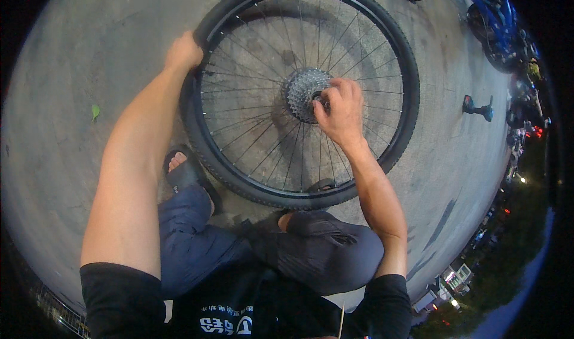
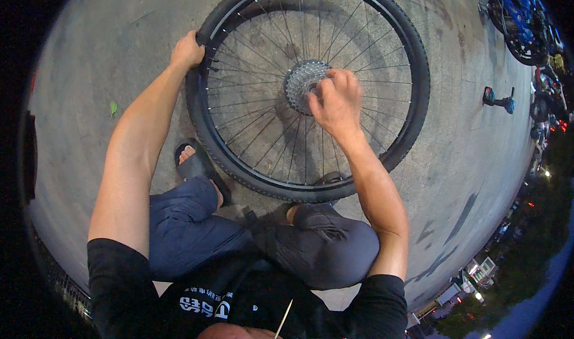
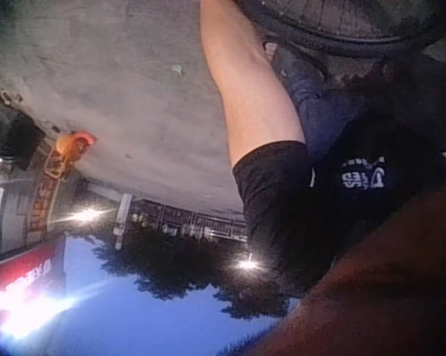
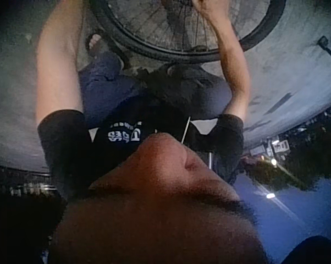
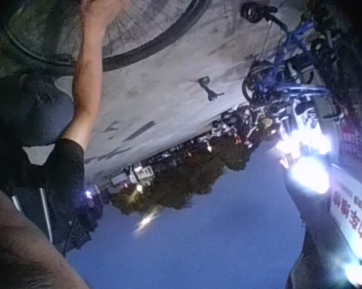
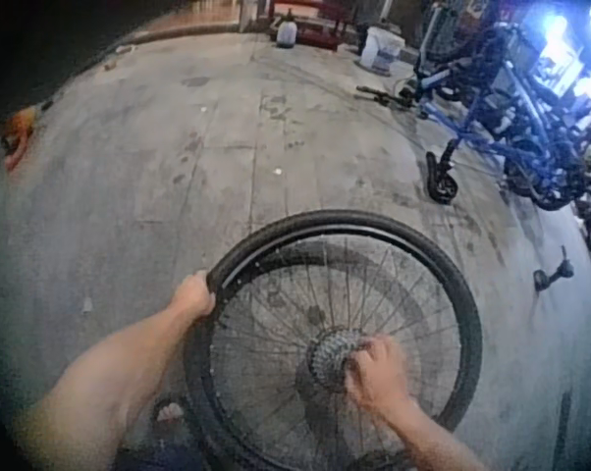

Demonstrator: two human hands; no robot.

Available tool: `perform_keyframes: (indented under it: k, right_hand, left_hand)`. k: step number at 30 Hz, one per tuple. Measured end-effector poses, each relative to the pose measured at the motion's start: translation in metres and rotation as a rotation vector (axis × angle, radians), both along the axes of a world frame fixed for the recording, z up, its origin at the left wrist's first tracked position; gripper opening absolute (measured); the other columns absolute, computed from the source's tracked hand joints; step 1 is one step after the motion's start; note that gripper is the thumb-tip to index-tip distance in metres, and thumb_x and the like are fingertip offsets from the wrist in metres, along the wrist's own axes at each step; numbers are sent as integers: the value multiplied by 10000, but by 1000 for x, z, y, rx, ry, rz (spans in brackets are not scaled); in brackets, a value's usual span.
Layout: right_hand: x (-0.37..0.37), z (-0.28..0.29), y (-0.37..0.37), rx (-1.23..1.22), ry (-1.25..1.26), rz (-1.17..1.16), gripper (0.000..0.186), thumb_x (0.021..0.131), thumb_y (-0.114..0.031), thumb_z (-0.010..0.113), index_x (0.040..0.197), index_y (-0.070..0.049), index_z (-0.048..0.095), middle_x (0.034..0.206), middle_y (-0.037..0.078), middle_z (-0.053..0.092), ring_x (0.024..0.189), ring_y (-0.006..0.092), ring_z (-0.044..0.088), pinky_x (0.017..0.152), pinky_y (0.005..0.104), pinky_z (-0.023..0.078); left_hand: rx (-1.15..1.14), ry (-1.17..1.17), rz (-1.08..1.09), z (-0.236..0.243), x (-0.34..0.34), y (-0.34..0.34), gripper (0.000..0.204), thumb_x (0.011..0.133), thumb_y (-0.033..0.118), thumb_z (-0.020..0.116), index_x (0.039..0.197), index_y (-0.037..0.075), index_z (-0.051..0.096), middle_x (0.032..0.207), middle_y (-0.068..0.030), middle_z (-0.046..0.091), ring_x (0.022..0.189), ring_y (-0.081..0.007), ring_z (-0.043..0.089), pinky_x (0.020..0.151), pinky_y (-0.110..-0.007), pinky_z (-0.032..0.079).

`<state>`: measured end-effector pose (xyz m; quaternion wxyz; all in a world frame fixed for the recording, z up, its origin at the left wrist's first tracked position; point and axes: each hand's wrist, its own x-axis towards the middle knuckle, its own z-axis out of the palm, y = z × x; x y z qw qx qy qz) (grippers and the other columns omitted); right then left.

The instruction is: The person removes the rear wheel from a blue bicycle, places it on the ground, and works on the hub and cassette area by hand. They repeatedly rotate the wheel, adjust components at the hub, and inspect the tire and spokes.

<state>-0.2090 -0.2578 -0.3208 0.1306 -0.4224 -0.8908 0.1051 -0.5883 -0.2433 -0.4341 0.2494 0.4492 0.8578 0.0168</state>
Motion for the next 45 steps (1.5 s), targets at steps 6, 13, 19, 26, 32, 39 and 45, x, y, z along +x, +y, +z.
perform_keyframes:
  k: [6,13,19,26,32,39,45]
  right_hand:
    - [1,5,0,-27,-31,-7,248,700,-132,735,923,-71,645,1206,140,541,1183,379,472,922,503,418]
    - [1,1,-3,-33,-45,-70,257,692,-147,759,917,-83,651,1217,122,543,1216,381,462,946,511,415]
    - [-1,3,-4,-34,-67,-105,266,694,-149,761,930,-78,662,1245,115,541,1231,374,451,945,530,419]
    - [-3,3,-3,-26,-32,-85,278,682,-182,782,901,-63,659,1226,119,550,1212,375,464,950,534,417]
    - [-1,3,-2,7,-77,-17,281,694,-187,770,923,-63,666,1218,127,554,1221,380,459,962,529,414]
    - [-1,9,-4,2,-75,-44,283,698,-150,735,965,-74,680,1220,134,557,1223,384,460,972,511,417]
    - [-2,6,-3,12,-1,-1,297,709,-212,766,969,-96,680,1151,130,577,1117,363,515,910,479,447]
  left_hand:
    - [-64,-14,6,5,1,4,499,850,246,672,1313,92,572,1233,-208,640,1166,-362,603,976,-465,492]
    - [-78,-6,14,6,1,5,499,855,240,672,1323,105,568,1257,-190,631,1176,-352,599,980,-462,491]
    - [-58,3,17,5,0,4,527,850,235,675,1349,116,555,1266,-179,632,1183,-340,599,990,-455,485]
    - [-72,-4,6,11,2,4,521,856,239,662,1351,117,554,1279,-170,628,1187,-338,597,992,-446,483]
    - [-78,-1,-3,10,0,4,519,858,240,660,1349,113,554,1280,-172,626,1190,-340,594,998,-448,479]
    - [-86,-1,6,6,-1,5,530,852,238,664,1353,106,548,1290,-180,617,1206,-342,581,1010,-448,469]
    - [-51,27,-37,3,-3,2,557,836,227,656,1357,69,537,1257,-202,630,1174,-364,596,995,-450,477]
